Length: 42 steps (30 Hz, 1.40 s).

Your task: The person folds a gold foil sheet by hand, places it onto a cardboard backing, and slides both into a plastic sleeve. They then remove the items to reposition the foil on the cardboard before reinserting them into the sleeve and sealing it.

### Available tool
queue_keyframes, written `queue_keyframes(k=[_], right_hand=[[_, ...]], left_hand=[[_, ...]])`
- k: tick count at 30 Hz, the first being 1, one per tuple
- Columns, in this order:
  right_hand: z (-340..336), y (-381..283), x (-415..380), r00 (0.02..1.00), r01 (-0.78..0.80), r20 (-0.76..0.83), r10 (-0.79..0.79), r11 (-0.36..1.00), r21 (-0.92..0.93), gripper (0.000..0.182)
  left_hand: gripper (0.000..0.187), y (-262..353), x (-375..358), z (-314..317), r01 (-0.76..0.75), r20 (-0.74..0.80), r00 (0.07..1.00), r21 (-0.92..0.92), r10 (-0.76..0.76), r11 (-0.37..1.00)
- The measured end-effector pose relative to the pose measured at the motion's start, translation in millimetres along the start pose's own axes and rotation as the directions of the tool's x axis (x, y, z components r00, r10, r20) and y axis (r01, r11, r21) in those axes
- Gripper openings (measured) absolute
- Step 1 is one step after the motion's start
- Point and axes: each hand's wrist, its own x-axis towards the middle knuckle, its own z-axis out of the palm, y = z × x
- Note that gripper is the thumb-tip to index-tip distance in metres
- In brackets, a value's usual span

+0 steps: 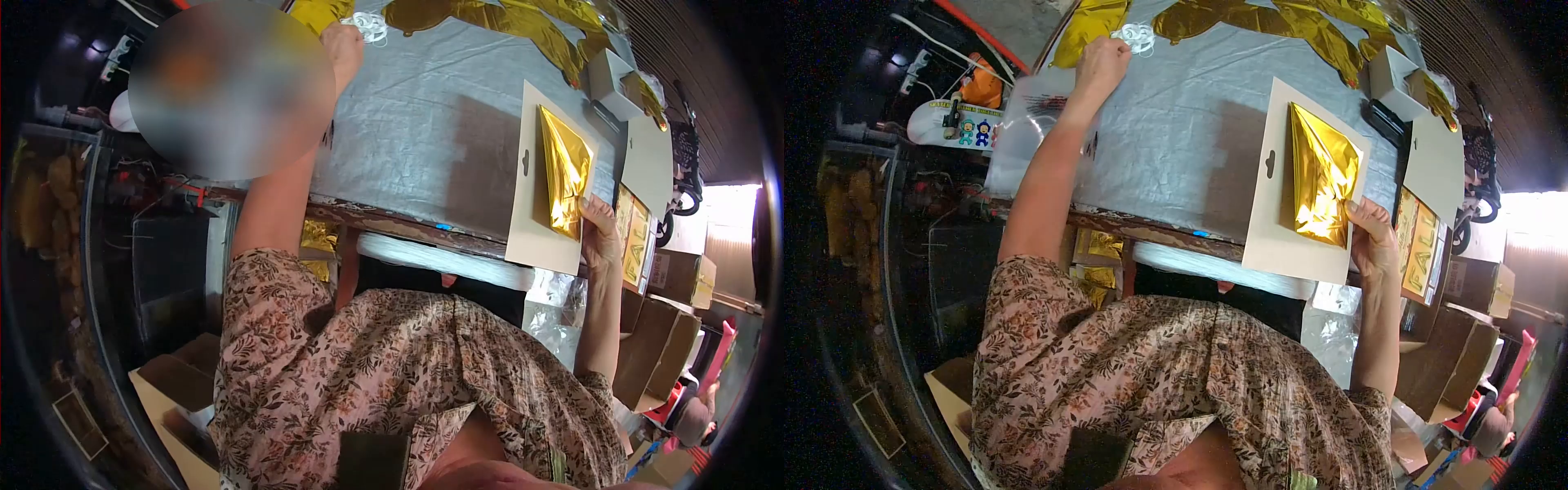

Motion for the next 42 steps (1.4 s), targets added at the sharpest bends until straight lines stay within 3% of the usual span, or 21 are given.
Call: queue_keyframes(k=[3,6,8,10,12,14,16,18,20,21,23,24,26,27,29,30,31,33,36,39,42], right_hand=[[3,-3,-1,1.0,-0.004,0.02,0.004,1.0,0.004,0.034],[7,-5,3,1.0,-0.013,0.012,0.013,1.0,0.018,0.033],[21,-10,-4,0.999,0.045,-0.027,-0.047,0.996,-0.081,0.024],[35,-13,-10,0.989,0.119,-0.073,-0.129,0.985,-0.124,0.012],[23,-9,-7,0.987,0.128,-0.067,-0.147,0.965,-0.228,0.014],[7,-4,-6,0.983,0.162,-0.028,-0.179,0.938,-0.307,0.018],[25,-12,-4,0.992,0.06,-0.097,-0.083,0.975,-0.215,0.023],[29,-12,-8,0.992,0.077,-0.083,-0.096,0.973,-0.216,0.025],[26,-13,-9,0.994,0.099,-0.038,-0.107,0.98,-0.173,0.024],[26,-14,-11,0.994,0.099,-0.035,-0.107,0.979,-0.179,0.024],[29,-14,-17,0.988,0.137,-0.047,-0.147,0.975,-0.177,0.025],[29,-15,-19,0.988,0.135,-0.045,-0.146,0.974,-0.182,0.025],[29,-14,-22,0.994,0.096,-0.04,-0.099,0.992,-0.082,0.02],[31,-14,-24,0.995,0.091,-0.037,-0.095,0.992,-0.086,0.02],[36,-13,-27,0.996,0.081,-0.032,-0.085,0.99,-0.116,0.021],[38,-12,-28,0.997,0.073,-0.027,-0.077,0.99,-0.118,0.021],[39,-9,-29,0.998,0.048,-0.029,-0.05,0.994,-0.094,0.025],[38,-6,-30,0.999,0.016,-0.027,-0.018,0.997,-0.074,0.028],[43,-4,-33,0.999,0.018,0.043,-0.014,0.996,-0.091,0.033],[52,-5,-35,0.999,0.016,-0.033,-0.017,1.0,-0.026,0.021],[53,-4,-36,0.999,0.01,-0.047,-0.01,1.0,0.001,0.022]], left_hand=[[0.019,-2,0,0,0.052,0.078,0.996,0.016,-0.053,0.999],[0.02,-7,0,-12,0.065,0.038,0.997,-0.039,-0.063,0.997],[0.023,15,-7,-38,0.224,0.024,0.974,-0.219,-0.224,0.95],[0.026,52,-14,-79,0.309,0.217,0.948,-0.46,-0.232,0.832],[0.03,81,-33,-96,0.397,0.39,0.913,-0.782,-0.12,0.48],[0.031,125,-53,-116,0.446,0.48,0.877,-0.834,0.029,0.324],[0.03,166,-69,-127,0.437,0.481,0.874,-0.84,0.068,0.321],[0.028,193,-79,-126,0.432,0.484,0.87,-0.841,0.097,0.326],[0.026,207,-88,-120,0.356,0.383,0.916,-0.912,0.118,0.202],[0.026,209,-91,-122,0.353,0.379,0.918,-0.914,0.114,0.199],[0.024,213,-97,-129,0.268,0.349,0.93,-0.857,0.113,0.439],[0.024,219,-98,-142,0.268,0.346,0.932,-0.859,0.108,0.436],[0.025,230,-100,-167,0.059,0.327,0.924,-0.637,0.199,0.769],[0.025,229,-101,-168,0.064,0.327,0.925,-0.636,0.193,0.769],[0.028,227,-102,-169,-0.433,0.029,0.874,-0.408,0.485,0.804],[0.028,226,-100,-171,-0.425,0.032,0.878,-0.406,0.477,0.809],[0.049,225,-96,-173,-0.193,0.286,0.868,-0.557,0.405,0.808],[0.071,230,-97,-176,0.08,0.527,0.775,-0.628,0.347,0.774],[0.056,245,-105,-185,0.001,0.31,0.923,-0.594,0.227,0.805],[0.06,246,-106,-197,0.005,0.273,0.945,-0.559,0.178,0.829],[0.06,231,-114,-203,-0.011,0.199,0.951,-0.747,0.238,0.665]])
